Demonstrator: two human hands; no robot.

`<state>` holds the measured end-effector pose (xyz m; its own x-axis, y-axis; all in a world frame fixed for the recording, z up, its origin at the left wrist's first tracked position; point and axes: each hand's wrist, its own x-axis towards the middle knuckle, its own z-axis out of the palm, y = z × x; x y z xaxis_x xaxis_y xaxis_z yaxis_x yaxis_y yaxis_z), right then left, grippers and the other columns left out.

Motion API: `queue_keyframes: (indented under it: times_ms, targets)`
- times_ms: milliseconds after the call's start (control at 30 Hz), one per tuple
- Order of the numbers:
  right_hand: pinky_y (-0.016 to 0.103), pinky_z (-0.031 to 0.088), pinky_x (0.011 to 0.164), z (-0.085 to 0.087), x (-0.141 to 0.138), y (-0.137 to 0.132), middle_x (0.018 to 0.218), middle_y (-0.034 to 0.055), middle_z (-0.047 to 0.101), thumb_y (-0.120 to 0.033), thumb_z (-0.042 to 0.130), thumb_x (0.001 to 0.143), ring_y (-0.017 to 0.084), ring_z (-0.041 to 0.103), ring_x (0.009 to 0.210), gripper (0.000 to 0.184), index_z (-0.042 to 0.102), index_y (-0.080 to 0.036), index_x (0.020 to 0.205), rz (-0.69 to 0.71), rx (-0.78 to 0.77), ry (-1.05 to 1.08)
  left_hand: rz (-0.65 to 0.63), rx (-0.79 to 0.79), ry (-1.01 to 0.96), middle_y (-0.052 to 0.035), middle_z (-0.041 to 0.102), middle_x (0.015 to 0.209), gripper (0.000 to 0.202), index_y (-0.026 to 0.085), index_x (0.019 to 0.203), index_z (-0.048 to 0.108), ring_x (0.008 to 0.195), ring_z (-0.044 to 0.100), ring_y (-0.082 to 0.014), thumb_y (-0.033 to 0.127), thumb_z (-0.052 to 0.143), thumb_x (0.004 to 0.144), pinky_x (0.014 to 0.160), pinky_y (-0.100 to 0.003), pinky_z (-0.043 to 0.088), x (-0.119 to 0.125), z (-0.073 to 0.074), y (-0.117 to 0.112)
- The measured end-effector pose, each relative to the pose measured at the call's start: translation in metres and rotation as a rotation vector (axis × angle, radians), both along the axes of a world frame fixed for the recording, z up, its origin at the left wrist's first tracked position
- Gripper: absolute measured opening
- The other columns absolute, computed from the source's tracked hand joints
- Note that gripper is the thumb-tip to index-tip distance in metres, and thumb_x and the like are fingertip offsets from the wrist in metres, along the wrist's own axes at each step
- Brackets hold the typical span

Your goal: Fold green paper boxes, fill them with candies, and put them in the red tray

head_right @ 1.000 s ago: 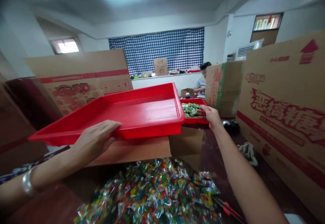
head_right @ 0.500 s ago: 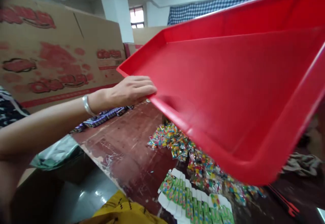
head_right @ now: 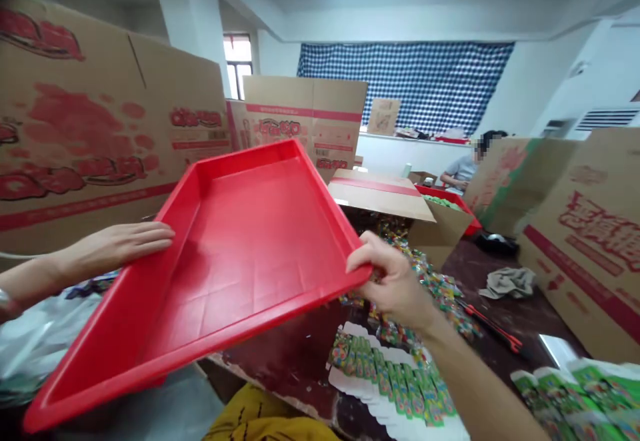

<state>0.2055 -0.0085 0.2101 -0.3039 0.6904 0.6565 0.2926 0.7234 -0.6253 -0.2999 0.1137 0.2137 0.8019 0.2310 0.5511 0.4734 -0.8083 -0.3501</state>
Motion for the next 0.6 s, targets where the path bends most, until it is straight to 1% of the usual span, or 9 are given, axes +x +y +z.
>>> queue_keyframes:
  times_ms: [67, 100, 200, 267, 333, 433, 533, 567, 600]
  targets:
    - [0.027, 0.041, 0.067, -0.034, -0.024, -0.012, 0.080, -0.0012, 0.049, -0.015, 0.069, 0.082, 0.014, 0.051, 0.073, 0.011, 0.063, -0.023, 0.077, -0.046, -0.032, -0.043, -0.062, -0.027, 0.128, -0.0017, 0.077, 0.095, 0.037, 0.020, 0.092, 0.073, 0.091, 0.065, -0.0098, 0.018, 0.036, 0.092, 0.078, -0.024, 0.053, -0.016, -0.014, 0.019]
    - [0.027, 0.040, 0.067, -0.049, -0.035, -0.018, 0.080, -0.0009, 0.049, -0.013, 0.067, 0.082, 0.014, 0.051, 0.074, 0.013, 0.061, -0.022, 0.075, -0.083, -0.063, -0.045, -0.064, -0.065, 0.151, -0.0025, 0.078, 0.096, 0.038, 0.020, 0.092, 0.073, 0.093, 0.065, -0.0104, 0.018, 0.036, 0.091, 0.078, -0.025, 0.053, -0.021, -0.021, 0.029]
    - [0.026, 0.040, 0.067, -0.089, -0.069, -0.033, 0.081, -0.0007, 0.050, -0.015, 0.069, 0.080, 0.014, 0.052, 0.075, 0.011, 0.061, -0.022, 0.074, -0.144, -0.160, 0.032, 0.045, -0.238, 0.068, -0.0024, 0.077, 0.103, 0.037, 0.024, 0.094, 0.075, 0.100, 0.064, -0.0125, 0.025, 0.039, 0.088, 0.085, -0.032, 0.053, -0.030, -0.038, 0.058]
    - [0.025, 0.039, 0.066, -0.111, -0.089, -0.037, 0.080, -0.0013, 0.049, -0.012, 0.069, 0.076, 0.014, 0.052, 0.074, 0.012, 0.063, -0.022, 0.075, -0.190, -0.227, 0.087, 0.142, -0.342, 0.015, -0.0016, 0.076, 0.109, 0.036, 0.027, 0.095, 0.075, 0.104, 0.063, -0.0140, 0.033, 0.040, 0.087, 0.092, -0.040, 0.050, -0.028, -0.048, 0.074]
    - [0.024, 0.040, 0.066, -0.130, -0.106, -0.035, 0.079, -0.0018, 0.049, -0.007, 0.068, 0.072, 0.014, 0.053, 0.075, 0.016, 0.064, -0.022, 0.076, -0.234, -0.271, 0.138, 0.237, -0.424, -0.027, -0.0009, 0.074, 0.112, 0.038, 0.029, 0.093, 0.075, 0.105, 0.062, -0.0156, 0.043, 0.040, 0.086, 0.096, -0.043, 0.046, -0.023, -0.059, 0.083]
    - [0.024, 0.040, 0.066, -0.147, -0.124, -0.028, 0.078, -0.0020, 0.048, -0.007, 0.066, 0.072, 0.014, 0.054, 0.073, 0.015, 0.064, -0.021, 0.076, -0.267, -0.357, 0.194, 0.438, -0.603, -0.100, 0.0006, 0.073, 0.108, 0.046, 0.030, 0.093, 0.073, 0.102, 0.064, -0.0186, 0.059, 0.040, 0.079, 0.095, -0.041, 0.046, -0.018, -0.075, 0.091]
    - [0.023, 0.039, 0.065, -0.152, -0.135, -0.025, 0.076, -0.0025, 0.049, -0.006, 0.068, 0.070, 0.013, 0.053, 0.071, 0.015, 0.065, -0.021, 0.075, -0.296, -0.421, 0.221, 0.802, -0.802, -0.293, 0.0058, 0.072, 0.081, 0.056, 0.029, 0.100, 0.068, 0.084, 0.067, -0.0183, 0.071, 0.042, 0.073, 0.089, -0.039, 0.049, -0.024, -0.087, 0.094]
    - [0.023, 0.039, 0.065, -0.153, -0.138, -0.025, 0.076, -0.0027, 0.050, -0.006, 0.069, 0.069, 0.013, 0.053, 0.071, 0.016, 0.066, -0.021, 0.074, -0.309, -0.434, 0.224, 0.922, -0.900, -0.397, 0.0075, 0.070, 0.072, 0.060, 0.028, 0.102, 0.065, 0.078, 0.067, -0.0176, 0.074, 0.042, 0.071, 0.086, -0.039, 0.050, -0.028, -0.090, 0.094]
    - [0.022, 0.040, 0.065, -0.155, -0.140, -0.025, 0.075, -0.0027, 0.051, -0.006, 0.070, 0.068, 0.013, 0.054, 0.071, 0.017, 0.067, -0.021, 0.074, -0.320, -0.450, 0.223, 1.008, -1.044, -0.502, 0.0087, 0.069, 0.067, 0.064, 0.027, 0.105, 0.062, 0.074, 0.067, -0.0172, 0.077, 0.043, 0.070, 0.083, -0.038, 0.051, -0.031, -0.092, 0.092]
